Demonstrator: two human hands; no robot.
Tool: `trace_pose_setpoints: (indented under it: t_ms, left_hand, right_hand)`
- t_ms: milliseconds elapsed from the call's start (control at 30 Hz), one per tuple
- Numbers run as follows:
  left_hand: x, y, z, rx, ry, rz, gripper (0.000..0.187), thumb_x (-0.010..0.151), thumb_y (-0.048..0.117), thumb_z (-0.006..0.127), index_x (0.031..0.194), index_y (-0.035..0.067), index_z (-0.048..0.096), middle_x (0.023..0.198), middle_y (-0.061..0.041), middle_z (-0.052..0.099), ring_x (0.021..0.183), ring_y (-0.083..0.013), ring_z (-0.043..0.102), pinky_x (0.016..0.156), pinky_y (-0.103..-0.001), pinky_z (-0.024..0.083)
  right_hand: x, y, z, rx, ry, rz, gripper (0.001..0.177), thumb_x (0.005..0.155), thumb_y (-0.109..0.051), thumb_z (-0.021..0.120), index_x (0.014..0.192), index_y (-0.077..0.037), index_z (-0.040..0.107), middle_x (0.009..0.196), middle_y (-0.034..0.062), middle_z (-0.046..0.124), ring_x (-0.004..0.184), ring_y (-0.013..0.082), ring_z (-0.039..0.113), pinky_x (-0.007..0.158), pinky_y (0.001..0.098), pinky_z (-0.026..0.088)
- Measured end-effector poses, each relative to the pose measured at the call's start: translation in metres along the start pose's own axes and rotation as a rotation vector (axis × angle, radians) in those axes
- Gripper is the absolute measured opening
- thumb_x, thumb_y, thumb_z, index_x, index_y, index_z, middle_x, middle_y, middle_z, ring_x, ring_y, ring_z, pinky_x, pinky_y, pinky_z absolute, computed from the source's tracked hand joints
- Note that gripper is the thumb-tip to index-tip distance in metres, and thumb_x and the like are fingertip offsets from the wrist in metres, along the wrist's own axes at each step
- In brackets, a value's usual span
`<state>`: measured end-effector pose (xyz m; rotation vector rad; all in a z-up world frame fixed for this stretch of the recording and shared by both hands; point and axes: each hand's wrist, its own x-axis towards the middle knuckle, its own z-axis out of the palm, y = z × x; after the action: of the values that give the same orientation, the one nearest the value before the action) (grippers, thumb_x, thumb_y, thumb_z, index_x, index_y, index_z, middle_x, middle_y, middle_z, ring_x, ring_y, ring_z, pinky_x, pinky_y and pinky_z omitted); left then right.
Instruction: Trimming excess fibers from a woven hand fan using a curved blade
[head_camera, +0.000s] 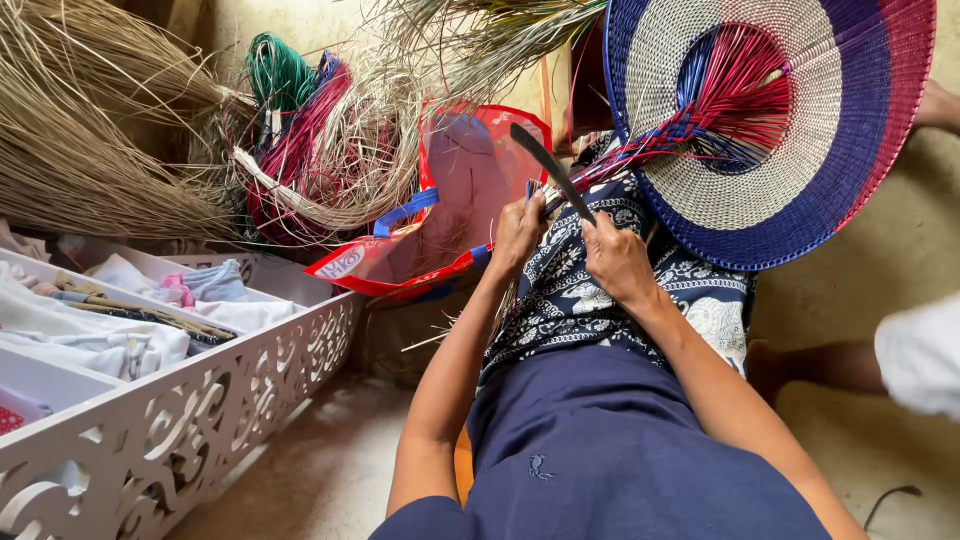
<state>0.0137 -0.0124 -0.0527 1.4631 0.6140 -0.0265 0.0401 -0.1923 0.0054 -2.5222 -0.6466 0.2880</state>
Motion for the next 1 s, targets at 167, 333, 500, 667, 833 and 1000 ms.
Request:
trace_pose_setpoints:
  t_ms: [167, 333, 500, 667, 833, 1000]
  left_hand:
    - [-0.004, 0.01, -0.001, -0.071, 0.004, -0.004, 0.049, 0.102, 0.043, 0.051, 0.072, 0.01, 0.072, 0.046, 0.001, 0.051, 0.043, -0.011, 0.048, 0.045, -0.026, 0.04]
    - [-0.003, 0.006, -0.003, -0.035, -0.008, 0.041, 0.051, 0.103, 0.044, 0.05, 0.07, 0.01, 0.07, 0.049, -0.002, 0.054, 0.049, -0.0149, 0.052, 0.052, -0.031, 0.043]
    - [-0.015, 0.012, -0.005, -0.001, -0.03, 0.079, 0.052, 0.104, 0.044, 0.051, 0.073, 0.007, 0.07, 0.055, -0.009, 0.059, 0.059, -0.0199, 0.054, 0.06, -0.035, 0.046]
    - [-0.033, 0.024, -0.01, 0.295, 0.017, 0.305, 0.027, 0.097, 0.027, 0.051, 0.083, 0.011, 0.066, 0.067, -0.02, 0.067, 0.068, -0.0435, 0.068, 0.064, -0.05, 0.053]
    - [-0.011, -0.012, 0.003, 0.593, 0.147, 0.519, 0.015, 0.09, 0.028, 0.059, 0.087, 0.013, 0.058, 0.065, -0.019, 0.067, 0.066, -0.0452, 0.07, 0.063, -0.057, 0.056]
    - [-0.006, -0.012, 0.001, 0.721, 0.197, 0.624, 0.012, 0.088, 0.027, 0.06, 0.083, 0.017, 0.055, 0.06, -0.012, 0.066, 0.06, -0.0396, 0.071, 0.057, -0.053, 0.058]
  right_hand:
    - [-0.004, -0.006, -0.002, -0.066, -0.046, 0.016, 0.034, 0.112, -0.042, 0.04, 0.102, -0.014, 0.056, 0.066, 0.025, 0.067, 0.075, 0.0503, 0.071, 0.071, 0.0629, 0.055]
    - [-0.012, -0.01, -0.011, -0.128, -0.062, 0.039, 0.033, 0.113, -0.041, 0.037, 0.107, -0.014, 0.054, 0.064, 0.0245, 0.067, 0.072, 0.0497, 0.072, 0.072, 0.0622, 0.056]
    - [-0.02, -0.019, -0.021, -0.195, -0.125, 0.084, 0.034, 0.113, -0.038, 0.034, 0.111, -0.011, 0.053, 0.067, 0.0268, 0.069, 0.073, 0.051, 0.073, 0.074, 0.064, 0.056]
    - [-0.021, -0.016, -0.016, -0.291, -0.166, 0.075, 0.034, 0.113, -0.038, 0.034, 0.108, -0.01, 0.052, 0.066, 0.0241, 0.069, 0.072, 0.0492, 0.073, 0.075, 0.0628, 0.057]
    - [-0.011, -0.011, -0.004, -0.268, -0.174, 0.065, 0.033, 0.112, -0.034, 0.033, 0.107, -0.007, 0.052, 0.067, 0.0248, 0.07, 0.072, 0.0492, 0.074, 0.072, 0.0633, 0.057]
    - [0.009, -0.008, 0.009, -0.292, -0.169, 0.004, 0.031, 0.11, -0.028, 0.035, 0.111, -0.002, 0.052, 0.069, 0.0263, 0.07, 0.07, 0.0505, 0.073, 0.069, 0.0648, 0.057]
